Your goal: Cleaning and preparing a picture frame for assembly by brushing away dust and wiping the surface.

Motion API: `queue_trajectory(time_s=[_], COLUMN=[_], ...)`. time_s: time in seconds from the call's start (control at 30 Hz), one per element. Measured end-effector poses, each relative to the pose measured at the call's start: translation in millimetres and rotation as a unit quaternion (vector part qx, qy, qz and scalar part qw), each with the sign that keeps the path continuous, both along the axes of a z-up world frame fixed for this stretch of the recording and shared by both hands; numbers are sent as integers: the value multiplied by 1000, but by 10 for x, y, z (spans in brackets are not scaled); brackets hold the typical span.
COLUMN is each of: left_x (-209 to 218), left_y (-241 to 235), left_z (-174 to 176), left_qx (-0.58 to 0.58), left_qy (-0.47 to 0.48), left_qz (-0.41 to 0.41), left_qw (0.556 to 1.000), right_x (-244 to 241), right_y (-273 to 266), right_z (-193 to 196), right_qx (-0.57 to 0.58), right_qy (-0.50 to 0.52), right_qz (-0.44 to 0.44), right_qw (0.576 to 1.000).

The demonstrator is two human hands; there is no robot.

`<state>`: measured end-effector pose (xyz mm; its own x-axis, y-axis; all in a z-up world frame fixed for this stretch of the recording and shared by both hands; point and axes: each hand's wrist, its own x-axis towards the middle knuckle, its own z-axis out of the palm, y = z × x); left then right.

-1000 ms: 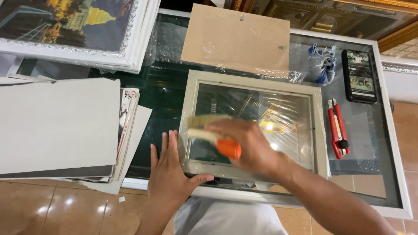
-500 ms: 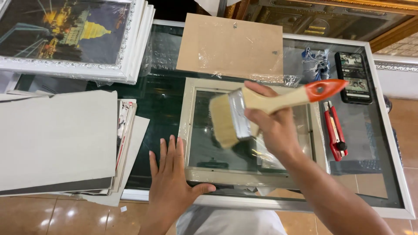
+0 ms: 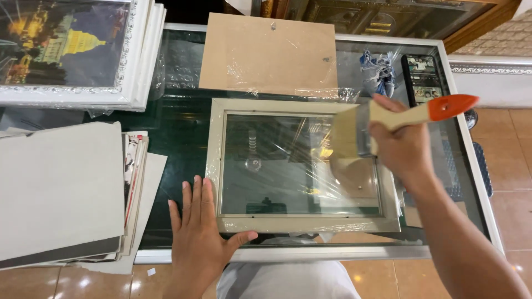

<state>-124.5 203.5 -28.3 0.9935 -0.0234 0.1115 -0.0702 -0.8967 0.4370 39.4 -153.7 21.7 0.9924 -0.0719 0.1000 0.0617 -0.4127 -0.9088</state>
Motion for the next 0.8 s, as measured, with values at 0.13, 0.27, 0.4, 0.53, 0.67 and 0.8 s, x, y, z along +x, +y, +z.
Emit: queue_trajectory(time_s=[0.13,0.27,0.4,0.53,0.67,0.8], left_x=[-11,-2,-11,-24,-10,-22], left_y=[-3,-12,-35,-48,-56,-58], left_z=[-19,-36,-16,-23,6,36], left_qx=[5,28,21,18,11,-9], left_qy=[1,2,-3,-4,3,-1], left_qz=[3,12,17,20,26,23], left_qw=[1000,1000,1000,1000,1000,1000], right_x=[-95,-11,-194,-937,-1448,-1255], right_y=[-338,-249,27,156,-232,81], right_z=[275,244,381,665,626,589], right_qx=[-134,-279,-331,-351,-292,-133], right_qy=[-54,-232,-110,73,213,92], right_qz=[-30,-16,-25,-9,47,126], right_qw=[989,932,937,934,931,979])
